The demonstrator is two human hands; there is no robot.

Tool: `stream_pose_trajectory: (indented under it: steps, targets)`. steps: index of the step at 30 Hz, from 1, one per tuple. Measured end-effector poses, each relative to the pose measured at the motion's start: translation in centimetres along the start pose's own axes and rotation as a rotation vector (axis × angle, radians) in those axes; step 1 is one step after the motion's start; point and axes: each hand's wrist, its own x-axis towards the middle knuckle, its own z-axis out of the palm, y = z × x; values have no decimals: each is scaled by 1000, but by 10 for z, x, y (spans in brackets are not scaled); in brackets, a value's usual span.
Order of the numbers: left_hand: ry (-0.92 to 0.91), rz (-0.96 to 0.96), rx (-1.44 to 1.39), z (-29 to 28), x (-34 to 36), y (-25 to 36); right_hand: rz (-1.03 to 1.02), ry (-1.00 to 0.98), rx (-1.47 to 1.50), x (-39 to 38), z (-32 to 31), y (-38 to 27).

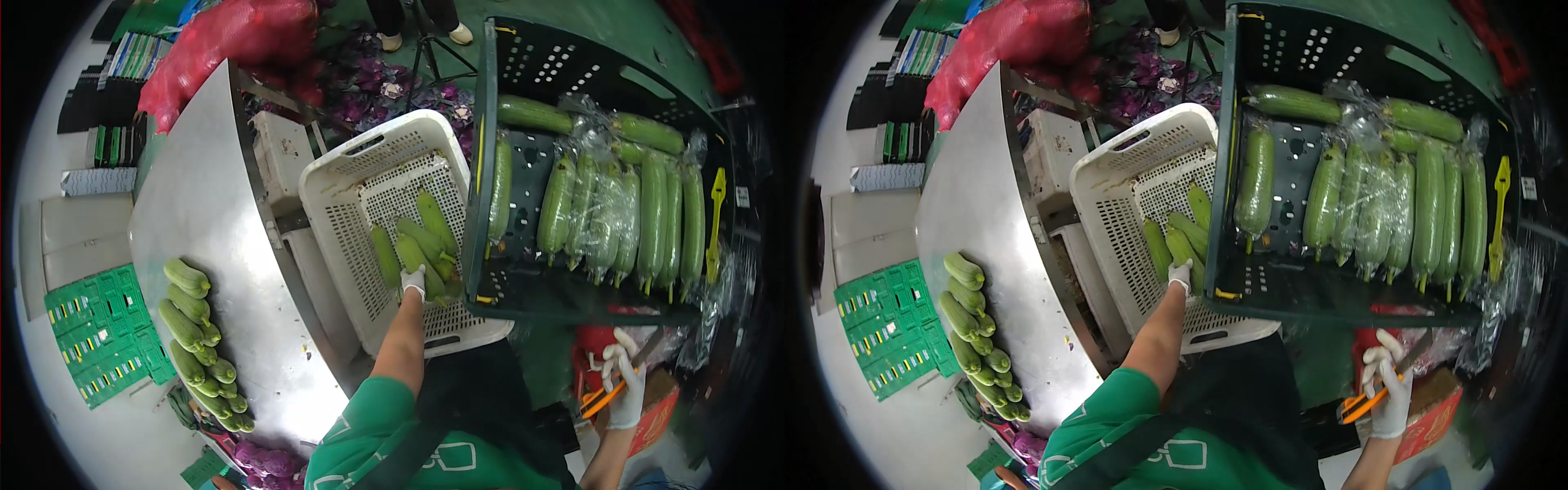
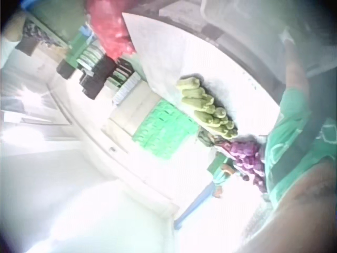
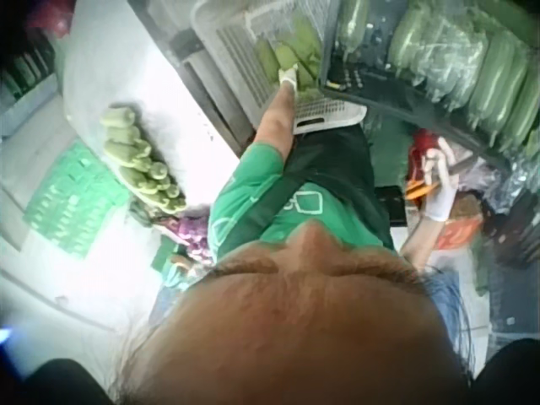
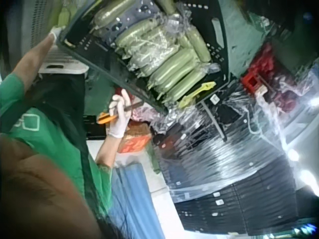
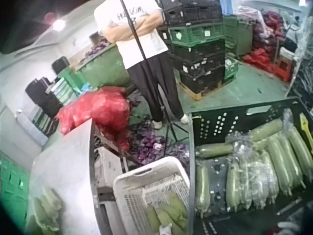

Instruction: The person cuts open and removes plastic wrap from gourds using a utility knife, trims their ends, and places the gourds into a basket and on a table.

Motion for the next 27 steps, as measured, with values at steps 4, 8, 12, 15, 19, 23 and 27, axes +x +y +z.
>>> stream_pose_trajectory:
  steps: [4,8,12,15,19,23,27]
  targets:
    - [-20,27,172,-56,57,2,10,-58,-14,11,16,-6]
    - [-132,-113,355,-42,20,-21,-44,20,-64,12,10,-13]
    - [-108,-304,-20,-60,-21,20,-25,-43,-20,13,6,-26]
    - [-100,506,-65,-60,-148,163,-1,-140,52,17,3,-39]
    - [-96,1309,-76,-9,-338,324,-94,-167,169,36,-4,-51]
    - [-714,937,392,120,-384,353,-126,-152,338,54,-10,-59]
    - [-80,350,701,225,-289,325,-134,-246,435,56,-1,-63]
